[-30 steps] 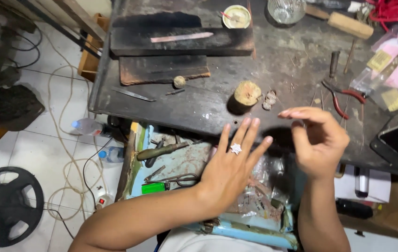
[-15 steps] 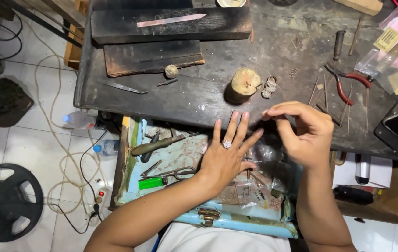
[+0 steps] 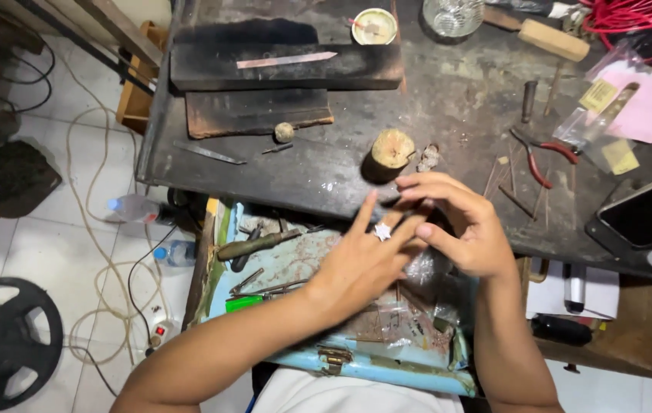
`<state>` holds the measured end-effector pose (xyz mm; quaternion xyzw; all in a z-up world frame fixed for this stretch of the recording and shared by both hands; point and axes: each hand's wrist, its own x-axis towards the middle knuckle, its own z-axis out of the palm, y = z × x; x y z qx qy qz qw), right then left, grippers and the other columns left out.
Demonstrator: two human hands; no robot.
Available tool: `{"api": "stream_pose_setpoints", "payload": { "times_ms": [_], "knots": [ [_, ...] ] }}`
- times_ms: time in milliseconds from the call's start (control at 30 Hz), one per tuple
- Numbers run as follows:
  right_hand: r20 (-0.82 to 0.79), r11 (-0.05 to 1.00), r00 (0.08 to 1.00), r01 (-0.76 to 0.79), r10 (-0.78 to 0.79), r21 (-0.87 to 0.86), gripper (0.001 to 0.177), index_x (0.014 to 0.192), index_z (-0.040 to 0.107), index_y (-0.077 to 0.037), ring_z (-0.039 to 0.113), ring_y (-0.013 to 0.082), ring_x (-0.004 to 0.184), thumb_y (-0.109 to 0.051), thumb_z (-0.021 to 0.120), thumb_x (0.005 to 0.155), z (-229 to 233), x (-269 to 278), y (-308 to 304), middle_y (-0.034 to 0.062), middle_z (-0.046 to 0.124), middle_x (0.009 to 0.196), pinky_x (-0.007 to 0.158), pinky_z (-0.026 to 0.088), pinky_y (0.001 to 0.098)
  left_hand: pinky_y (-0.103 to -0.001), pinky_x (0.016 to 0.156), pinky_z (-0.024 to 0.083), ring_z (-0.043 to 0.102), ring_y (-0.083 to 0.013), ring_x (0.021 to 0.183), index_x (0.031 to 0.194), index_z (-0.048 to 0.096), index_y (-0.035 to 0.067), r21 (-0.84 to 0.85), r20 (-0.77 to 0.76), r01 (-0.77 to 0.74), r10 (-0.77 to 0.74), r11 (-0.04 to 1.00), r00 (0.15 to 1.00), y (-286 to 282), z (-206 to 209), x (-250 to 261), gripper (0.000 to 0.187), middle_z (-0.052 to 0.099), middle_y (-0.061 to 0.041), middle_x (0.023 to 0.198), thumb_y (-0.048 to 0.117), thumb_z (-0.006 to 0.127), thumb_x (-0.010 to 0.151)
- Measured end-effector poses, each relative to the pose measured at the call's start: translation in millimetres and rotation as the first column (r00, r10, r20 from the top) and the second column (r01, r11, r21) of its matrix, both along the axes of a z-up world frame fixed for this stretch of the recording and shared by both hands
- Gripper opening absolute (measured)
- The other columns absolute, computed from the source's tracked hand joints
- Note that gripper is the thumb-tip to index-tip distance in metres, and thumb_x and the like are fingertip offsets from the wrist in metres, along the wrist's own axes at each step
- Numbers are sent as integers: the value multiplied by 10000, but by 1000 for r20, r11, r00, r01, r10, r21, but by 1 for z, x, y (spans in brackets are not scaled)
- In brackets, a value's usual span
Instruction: Using a handheld rotary tool to polish or refine a small piece of jewelry held in the other hand.
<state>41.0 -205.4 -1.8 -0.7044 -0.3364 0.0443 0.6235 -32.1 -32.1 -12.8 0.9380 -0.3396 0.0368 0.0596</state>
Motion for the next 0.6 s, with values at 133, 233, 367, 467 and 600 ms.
{"api": "stream_pose_setpoints", "payload": {
  "times_ms": [133, 233, 367, 467, 600],
  "knots": [
    [-147, 983, 987, 84, -60, 161, 447, 1300, 584, 112, 670, 353, 1159, -120, 685, 932, -16, 1, -7, 297, 561, 1401, 688, 651, 477, -666, 1281, 31, 87, -316, 1605, 1607, 298, 268, 189, 67, -31, 19, 982, 998, 4, -10, 18, 874, 216, -86, 1695, 683, 558, 883],
    [-129, 957, 973, 213, -190, 197, 436, 1329, 539, 93, 607, 311, 1280, -91, 665, 954, -14, 0, -5, 252, 563, 1393, 1019, 549, 441, -661, 1272, 15, -3, -315, 1614, 1662, 135, 261, 248, 134, -133, 102, 960, 986, 2, -6, 24, 964, 14, -104, 1745, 751, 460, 898],
    [-187, 885, 900, 425, -393, 189, 445, 1388, 486, 63, 686, 308, 1116, -36, 634, 980, -16, 2, -4, 236, 623, 1291, 937, 592, 397, -650, 1271, 30, 24, -299, 1617, 1665, 113, 282, 222, 187, -192, 152, 956, 971, -1, -1, 28, 933, 23, -72, 1751, 743, 429, 918],
    [-122, 779, 792, 610, -598, 142, 362, 1351, 504, 55, 699, 313, 1052, -5, 627, 1015, -24, 8, -14, 236, 628, 1236, 884, 597, 369, -654, 1262, 14, 7, -301, 1616, 1666, 93, 311, 243, 183, -208, 166, 948, 969, -2, -4, 31, 900, -4, -62, 1753, 743, 390, 934],
    [-87, 704, 705, 709, -704, 39, 243, 1243, 589, 38, 713, 247, 969, 73, 636, 1007, -29, 10, -15, 195, 673, 1131, 860, 601, 331, -660, 1255, -4, -19, -307, 1615, 1659, 90, 336, 264, 141, -207, 175, 942, 974, 1, -11, 30, 878, -25, -54, 1754, 731, 382, 932]
  ]
}}
